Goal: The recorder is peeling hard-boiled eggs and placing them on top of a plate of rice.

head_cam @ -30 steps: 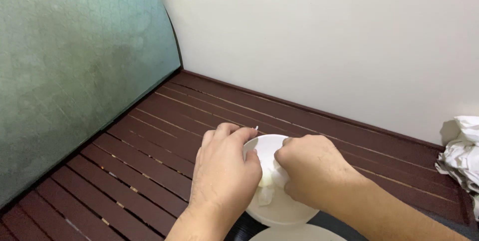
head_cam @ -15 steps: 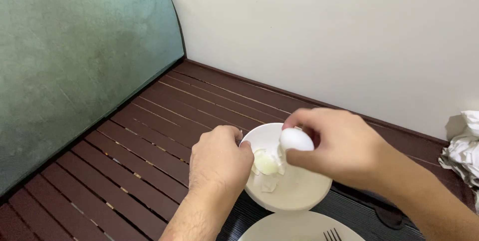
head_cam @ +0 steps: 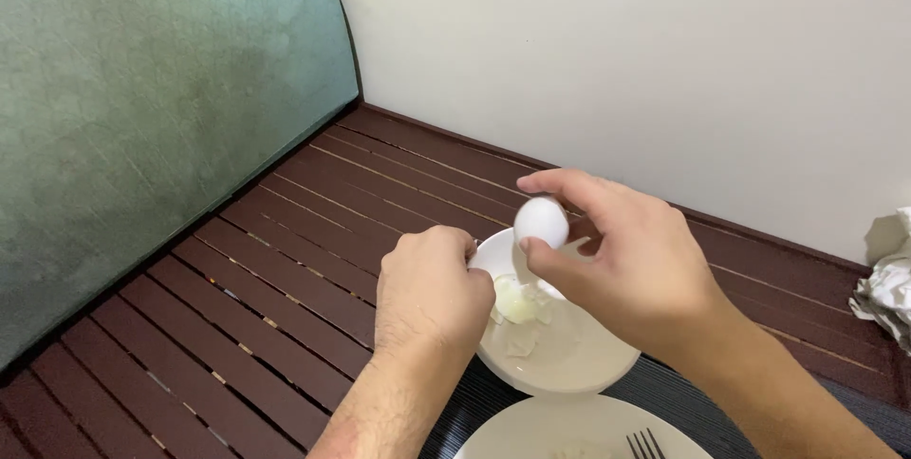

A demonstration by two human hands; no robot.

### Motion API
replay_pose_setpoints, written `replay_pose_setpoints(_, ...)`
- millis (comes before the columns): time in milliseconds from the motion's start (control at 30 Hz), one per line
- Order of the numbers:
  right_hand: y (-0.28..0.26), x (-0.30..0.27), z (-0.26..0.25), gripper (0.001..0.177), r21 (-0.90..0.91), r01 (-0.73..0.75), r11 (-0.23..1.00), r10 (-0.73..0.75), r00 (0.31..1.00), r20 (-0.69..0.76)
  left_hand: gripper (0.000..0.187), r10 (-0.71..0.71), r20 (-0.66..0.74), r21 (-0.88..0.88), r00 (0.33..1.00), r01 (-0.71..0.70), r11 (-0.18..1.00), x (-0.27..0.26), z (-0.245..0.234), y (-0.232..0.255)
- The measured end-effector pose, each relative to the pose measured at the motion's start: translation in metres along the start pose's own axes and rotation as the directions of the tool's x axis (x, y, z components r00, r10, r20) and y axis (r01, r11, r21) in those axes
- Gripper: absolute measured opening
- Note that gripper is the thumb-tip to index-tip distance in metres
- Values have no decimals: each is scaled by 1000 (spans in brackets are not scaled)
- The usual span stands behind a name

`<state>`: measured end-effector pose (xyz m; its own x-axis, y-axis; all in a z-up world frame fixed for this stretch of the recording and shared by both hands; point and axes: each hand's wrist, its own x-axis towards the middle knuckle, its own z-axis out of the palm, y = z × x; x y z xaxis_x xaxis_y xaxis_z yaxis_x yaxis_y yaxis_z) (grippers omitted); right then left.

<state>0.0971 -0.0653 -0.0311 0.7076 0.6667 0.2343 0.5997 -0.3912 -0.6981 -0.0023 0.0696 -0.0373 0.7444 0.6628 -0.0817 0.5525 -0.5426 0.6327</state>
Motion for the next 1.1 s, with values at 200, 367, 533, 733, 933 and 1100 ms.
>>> replay_pose_setpoints(200, -10, 5, 10, 48, -146, 101, 984, -115, 989, -96, 23, 125, -71, 41, 990, -122, 992, 0, 2, 5)
replay_pose_setpoints(367, -9, 1, 14, 44, -157, 100, 982, -119, 986, -116, 14, 180, -61, 89, 982, -174, 981, 1, 2, 11)
replay_pose_setpoints(533, -4, -7, 20, 40, -114, 273, 955, -295, 896, -332, 12, 180, -46, 95, 983, -176, 980, 2, 4, 11)
replay_pose_setpoints(733, 6, -8, 21, 40, -118, 301, 946, -322, 912, -254, 13, 259, -107, 78, 960, -252, 965, 5, 11, 10)
replay_pose_setpoints(933, 6, -5, 18, 38, -161, 315, 935, -350, 891, -289, 13, 269, -109, 74, 957, -262, 962, 4, 10, 14)
replay_pose_setpoints(1100, 8, -7, 20, 39, -115, 368, 923, -381, 827, -413, 13, 310, -141, 70, 940, -303, 951, 6, 11, 15)
